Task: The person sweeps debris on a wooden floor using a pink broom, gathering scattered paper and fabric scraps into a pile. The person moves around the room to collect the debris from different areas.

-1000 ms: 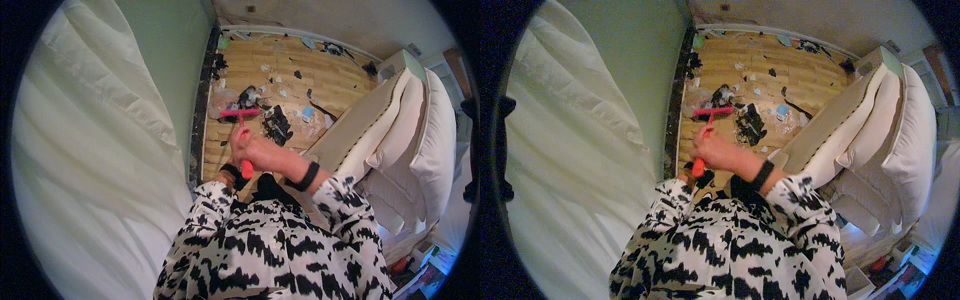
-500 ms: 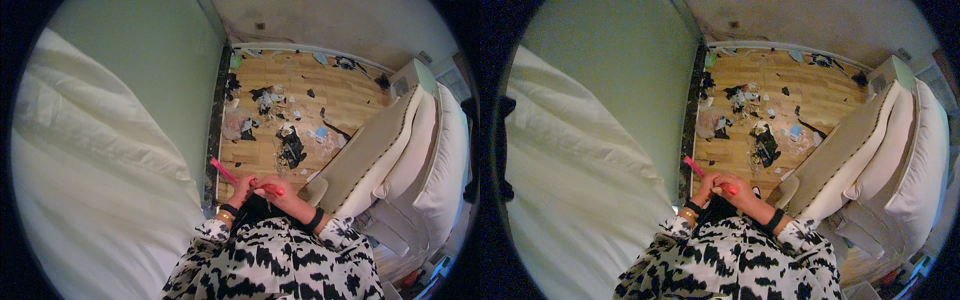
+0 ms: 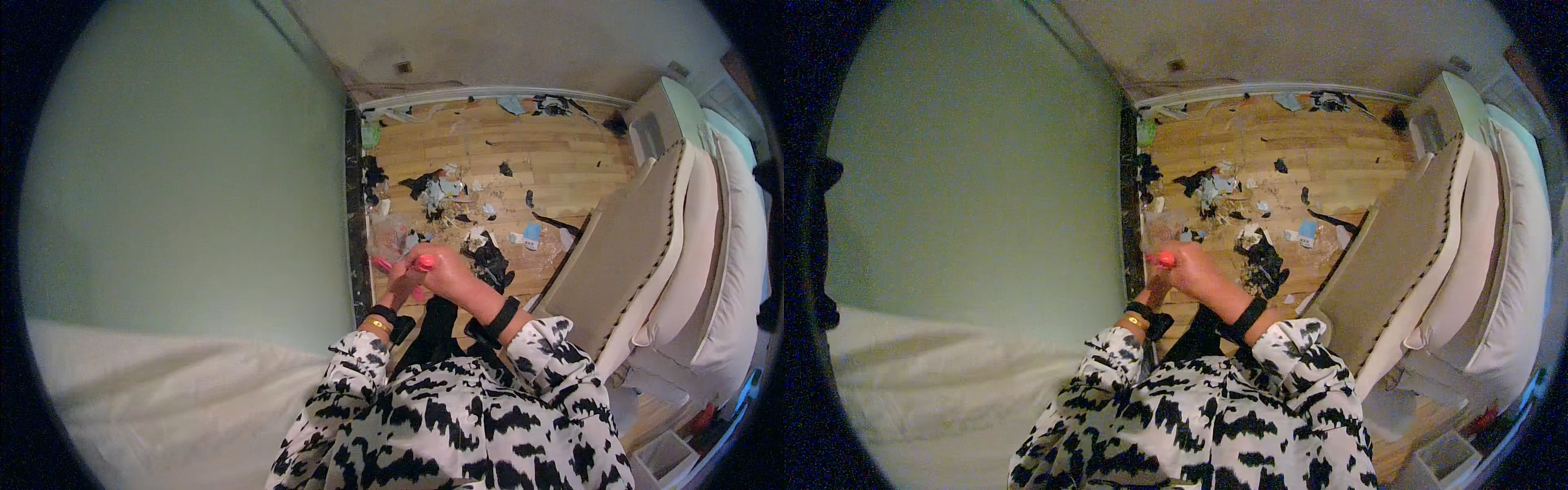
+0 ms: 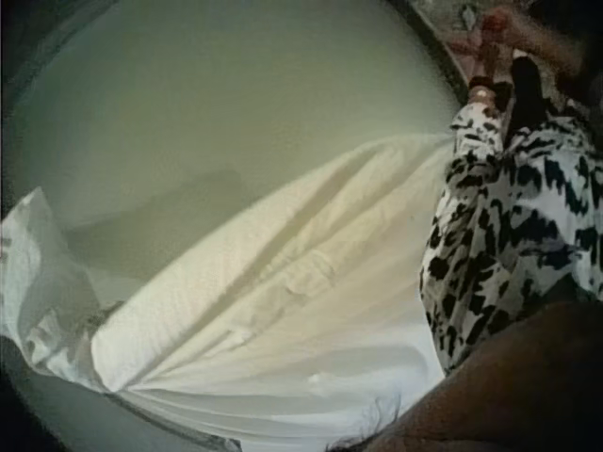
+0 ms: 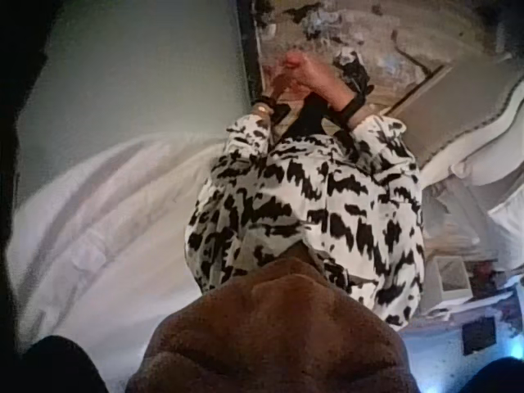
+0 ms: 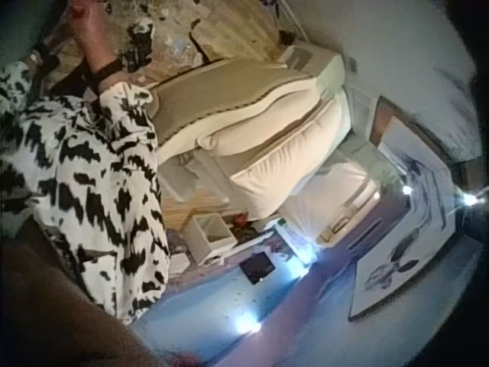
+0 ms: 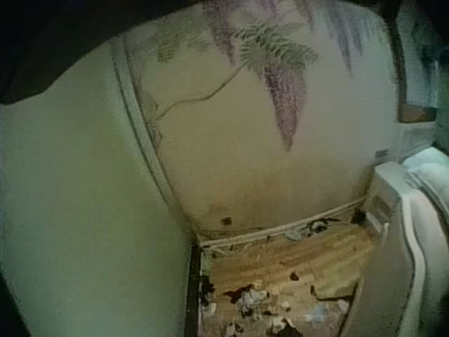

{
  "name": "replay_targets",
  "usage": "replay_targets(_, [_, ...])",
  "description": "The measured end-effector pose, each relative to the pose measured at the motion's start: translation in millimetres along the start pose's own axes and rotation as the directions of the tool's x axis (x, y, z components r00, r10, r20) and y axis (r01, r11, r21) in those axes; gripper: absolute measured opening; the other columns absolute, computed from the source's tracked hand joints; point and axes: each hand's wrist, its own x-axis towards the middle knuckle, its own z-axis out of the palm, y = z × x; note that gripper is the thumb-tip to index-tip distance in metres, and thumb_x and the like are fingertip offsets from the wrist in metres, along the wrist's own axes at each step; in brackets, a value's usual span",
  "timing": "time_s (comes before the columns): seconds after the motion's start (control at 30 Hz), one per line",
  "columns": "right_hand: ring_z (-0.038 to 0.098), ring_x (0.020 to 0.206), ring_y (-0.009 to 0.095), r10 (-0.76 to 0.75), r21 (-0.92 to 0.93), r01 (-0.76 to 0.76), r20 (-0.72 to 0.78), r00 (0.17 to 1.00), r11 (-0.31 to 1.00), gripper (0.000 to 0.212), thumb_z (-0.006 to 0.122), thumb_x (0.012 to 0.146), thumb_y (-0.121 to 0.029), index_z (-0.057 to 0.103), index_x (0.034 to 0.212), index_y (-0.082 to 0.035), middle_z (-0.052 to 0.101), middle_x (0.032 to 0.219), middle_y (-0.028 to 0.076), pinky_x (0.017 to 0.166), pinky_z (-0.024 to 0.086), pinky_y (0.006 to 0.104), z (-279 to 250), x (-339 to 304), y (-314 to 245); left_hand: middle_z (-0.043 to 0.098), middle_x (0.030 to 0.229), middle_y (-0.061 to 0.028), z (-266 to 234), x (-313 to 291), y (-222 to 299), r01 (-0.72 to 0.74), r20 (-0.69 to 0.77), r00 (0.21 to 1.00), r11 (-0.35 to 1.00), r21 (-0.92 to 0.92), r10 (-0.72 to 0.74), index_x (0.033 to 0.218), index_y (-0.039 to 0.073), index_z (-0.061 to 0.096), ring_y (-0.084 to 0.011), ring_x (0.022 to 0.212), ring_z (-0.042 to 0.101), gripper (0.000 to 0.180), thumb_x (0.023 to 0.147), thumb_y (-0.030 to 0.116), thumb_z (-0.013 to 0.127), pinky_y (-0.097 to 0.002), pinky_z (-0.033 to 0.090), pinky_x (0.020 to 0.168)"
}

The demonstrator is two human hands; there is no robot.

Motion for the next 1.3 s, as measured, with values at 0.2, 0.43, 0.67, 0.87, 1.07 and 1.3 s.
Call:
replay_targets(0.2, [0.066,0.085,0.037,-0.323,-0.120,0.330,0.071,0.944,0.936,0.026,0.072,0.070,-0.004,0.063,0.094,-0.008,0.065,0.091,0.012,0.070,0.054,0.0434,0,38,-35,0.067,0.102,-0.0079,-49,51,10,-0.222,-0.091,0.969,0.972,0.077,0.229,0.105,0.004,0.066,-0.0231,0.098,0.064,0.033,0.080,0.022,0.076,-0.0362,0.050,0.090])
replay_targets(0.43, [0.066,0.090,0.034,-0.241,-0.233,0.267,0.133,0.961,0.935,0.037,0.073,0.071,-0.006,0.060,0.106,-0.007,0.064,0.103,0.013,0.073,0.056,0.0419,5,-50,-74,0.066,0.088,-0.0105,-41,22,50,-0.536,0.185,0.834,0.681,0.499,0.520,0.087,0.005,0.069,-0.0317,0.095,0.063,0.018,0.072,0.004,0.077,-0.0397,0.050,0.087])
replay_targets(0.67, [0.069,0.088,0.032,-0.022,-0.081,-0.020,-0.490,0.871,0.996,0.045,0.071,0.079,-0.008,0.063,0.123,-0.011,0.062,0.120,0.014,0.074,0.058,0.0364,39,-145,-88,0.065,0.080,-0.0097,15,-51,117,-0.667,0.231,0.742,0.657,0.350,0.629,0.081,0.005,0.067,-0.0311,0.078,0.064,0.012,0.075,0.007,0.078,-0.0390,0.052,0.073])
replay_targets(0.87, [0.054,0.124,0.037,0.289,-0.014,-0.375,-0.611,0.737,0.927,0.064,0.075,0.078,-0.013,0.050,0.136,-0.008,0.053,0.134,0.018,0.102,0.048,0.0437,100,-233,-28,0.069,0.081,-0.0107,55,-124,122,-0.715,0.436,0.680,0.665,0.217,0.589,0.085,0.004,0.070,-0.0295,0.075,0.067,0.016,0.076,0.011,0.080,-0.0370,0.054,0.067])
replay_targets(1.07, [0.059,0.110,0.038,0.186,0.043,-0.225,-0.721,0.667,0.973,0.032,0.068,0.084,-0.023,0.065,0.113,-0.009,0.064,0.112,0.017,0.088,0.049,0.0468,138,-289,16,0.071,0.088,-0.0110,89,-182,112,-0.566,0.804,0.513,0.822,0.053,0.301,0.096,0.003,0.072,-0.0247,0.080,0.069,0.021,0.083,0.020,0.078,-0.0328,0.054,0.073])
replay_targets(1.3, [0.066,0.089,0.041,0.604,0.155,-0.722,-0.677,0.419,0.675,0.021,0.062,0.086,-0.026,0.066,0.094,-0.007,0.068,0.091,0.021,0.073,0.051,0.0491,194,-363,55,0.070,0.093,-0.0091,113,-194,171,-0.357,0.991,-0.081,0.926,-0.124,0.102,0.104,0.004,0.069,-0.0213,0.084,0.067,0.022,0.089,0.018,0.074,-0.0330,0.053,0.078])
